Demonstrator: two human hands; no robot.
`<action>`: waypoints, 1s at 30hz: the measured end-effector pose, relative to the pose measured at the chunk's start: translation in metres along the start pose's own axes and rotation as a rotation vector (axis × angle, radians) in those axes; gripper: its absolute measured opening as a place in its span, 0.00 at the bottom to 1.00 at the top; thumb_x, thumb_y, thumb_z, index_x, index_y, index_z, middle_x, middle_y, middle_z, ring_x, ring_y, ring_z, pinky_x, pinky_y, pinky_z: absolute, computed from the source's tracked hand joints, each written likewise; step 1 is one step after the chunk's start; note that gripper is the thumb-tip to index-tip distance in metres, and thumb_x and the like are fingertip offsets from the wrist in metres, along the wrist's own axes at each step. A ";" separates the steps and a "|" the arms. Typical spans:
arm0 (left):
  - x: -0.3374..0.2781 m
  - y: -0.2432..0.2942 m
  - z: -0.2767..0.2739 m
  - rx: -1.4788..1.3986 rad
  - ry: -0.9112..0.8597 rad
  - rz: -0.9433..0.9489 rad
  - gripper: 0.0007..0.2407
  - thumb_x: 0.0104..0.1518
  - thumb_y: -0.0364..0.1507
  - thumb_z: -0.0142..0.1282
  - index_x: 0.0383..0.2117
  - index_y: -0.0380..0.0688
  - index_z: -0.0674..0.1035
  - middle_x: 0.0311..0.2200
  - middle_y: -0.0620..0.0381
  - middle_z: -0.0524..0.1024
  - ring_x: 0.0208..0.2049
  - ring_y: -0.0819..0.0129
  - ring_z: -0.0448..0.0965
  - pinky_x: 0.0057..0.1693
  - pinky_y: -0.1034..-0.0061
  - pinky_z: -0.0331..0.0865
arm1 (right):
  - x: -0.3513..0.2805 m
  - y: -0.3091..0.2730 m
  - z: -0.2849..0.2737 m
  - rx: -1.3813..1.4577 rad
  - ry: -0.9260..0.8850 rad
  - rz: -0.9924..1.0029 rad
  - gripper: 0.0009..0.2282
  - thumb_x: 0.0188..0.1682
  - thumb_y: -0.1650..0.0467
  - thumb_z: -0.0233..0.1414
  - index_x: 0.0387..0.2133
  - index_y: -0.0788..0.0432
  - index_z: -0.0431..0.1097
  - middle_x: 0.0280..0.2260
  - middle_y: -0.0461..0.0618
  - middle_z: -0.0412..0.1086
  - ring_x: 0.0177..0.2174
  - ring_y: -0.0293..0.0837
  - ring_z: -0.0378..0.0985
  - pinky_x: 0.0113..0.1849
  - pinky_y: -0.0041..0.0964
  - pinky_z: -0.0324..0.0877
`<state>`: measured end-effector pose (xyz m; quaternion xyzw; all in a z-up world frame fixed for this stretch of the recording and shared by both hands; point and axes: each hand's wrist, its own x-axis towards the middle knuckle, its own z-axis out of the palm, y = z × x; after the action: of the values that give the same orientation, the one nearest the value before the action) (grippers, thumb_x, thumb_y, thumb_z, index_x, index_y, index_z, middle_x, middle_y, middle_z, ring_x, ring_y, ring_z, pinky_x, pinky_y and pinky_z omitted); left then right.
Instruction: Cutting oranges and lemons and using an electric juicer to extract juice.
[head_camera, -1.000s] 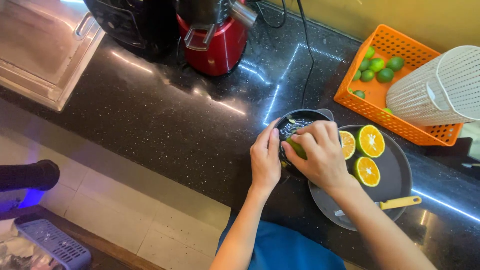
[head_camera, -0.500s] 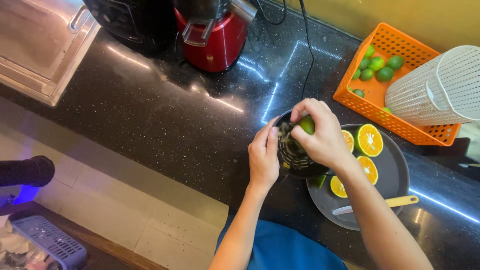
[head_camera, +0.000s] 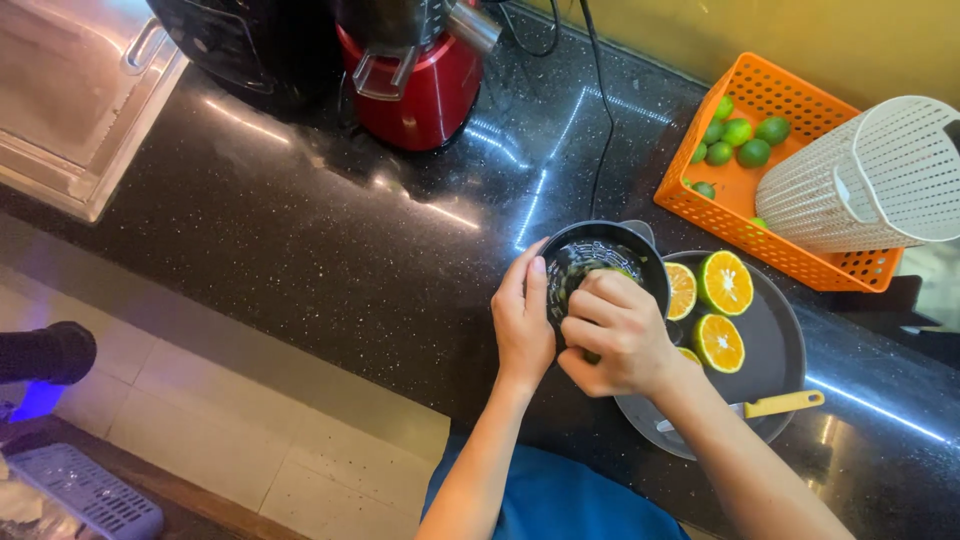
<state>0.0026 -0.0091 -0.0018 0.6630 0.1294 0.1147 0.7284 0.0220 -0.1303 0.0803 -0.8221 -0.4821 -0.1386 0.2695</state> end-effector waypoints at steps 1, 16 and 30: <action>0.001 -0.001 -0.001 0.002 0.002 0.000 0.16 0.69 0.32 0.41 0.51 0.34 0.78 0.47 0.43 0.82 0.50 0.58 0.83 0.57 0.70 0.73 | 0.000 0.000 -0.001 0.003 0.001 -0.001 0.09 0.25 0.73 0.58 0.15 0.57 0.63 0.24 0.49 0.62 0.31 0.53 0.69 0.37 0.45 0.69; 0.002 0.005 -0.011 0.091 -0.099 0.114 0.15 0.70 0.32 0.41 0.53 0.34 0.77 0.49 0.40 0.81 0.52 0.54 0.83 0.57 0.68 0.73 | -0.003 0.048 0.001 0.117 0.078 0.409 0.03 0.35 0.74 0.55 0.22 0.59 0.70 0.28 0.52 0.66 0.34 0.52 0.68 0.38 0.42 0.65; -0.039 0.031 -0.001 0.467 0.280 0.645 0.14 0.65 0.24 0.52 0.56 0.34 0.75 0.49 0.41 0.78 0.52 0.44 0.76 0.61 0.59 0.67 | -0.164 0.057 -0.080 1.359 1.463 1.042 0.18 0.53 0.56 0.48 0.31 0.60 0.69 0.32 0.54 0.71 0.37 0.52 0.76 0.49 0.58 0.72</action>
<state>-0.0346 -0.0181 0.0303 0.7949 0.0357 0.3934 0.4606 -0.0068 -0.3161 0.0479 -0.3268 0.2183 -0.1664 0.9044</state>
